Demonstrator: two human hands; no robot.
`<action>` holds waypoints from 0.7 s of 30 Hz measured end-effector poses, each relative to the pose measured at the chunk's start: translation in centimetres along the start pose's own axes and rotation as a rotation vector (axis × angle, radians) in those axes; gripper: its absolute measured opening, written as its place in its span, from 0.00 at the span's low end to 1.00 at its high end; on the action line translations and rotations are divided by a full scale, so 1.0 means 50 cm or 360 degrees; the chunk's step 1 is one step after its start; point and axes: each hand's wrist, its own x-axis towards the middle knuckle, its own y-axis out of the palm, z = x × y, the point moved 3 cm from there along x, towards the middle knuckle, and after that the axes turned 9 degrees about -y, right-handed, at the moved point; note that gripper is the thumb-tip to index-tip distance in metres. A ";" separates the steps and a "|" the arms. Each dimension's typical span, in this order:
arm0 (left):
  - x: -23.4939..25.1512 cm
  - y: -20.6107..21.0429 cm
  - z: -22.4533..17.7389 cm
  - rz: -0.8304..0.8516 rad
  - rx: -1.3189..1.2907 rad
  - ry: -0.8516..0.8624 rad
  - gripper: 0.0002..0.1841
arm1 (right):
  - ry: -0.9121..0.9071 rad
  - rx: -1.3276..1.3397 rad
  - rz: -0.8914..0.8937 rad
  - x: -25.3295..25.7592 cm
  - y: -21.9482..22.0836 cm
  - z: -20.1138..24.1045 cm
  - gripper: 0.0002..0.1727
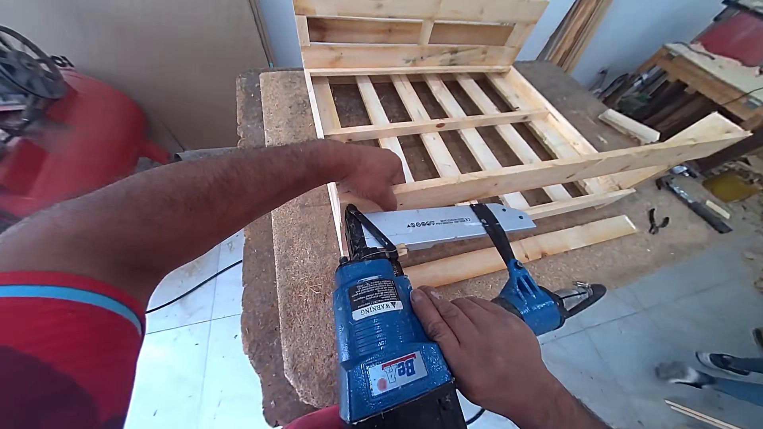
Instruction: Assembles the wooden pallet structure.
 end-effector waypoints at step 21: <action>-0.039 0.011 0.017 -0.0573 0.0034 0.0223 0.19 | 0.0013 -0.0049 0.0074 -0.049 0.008 0.033 0.23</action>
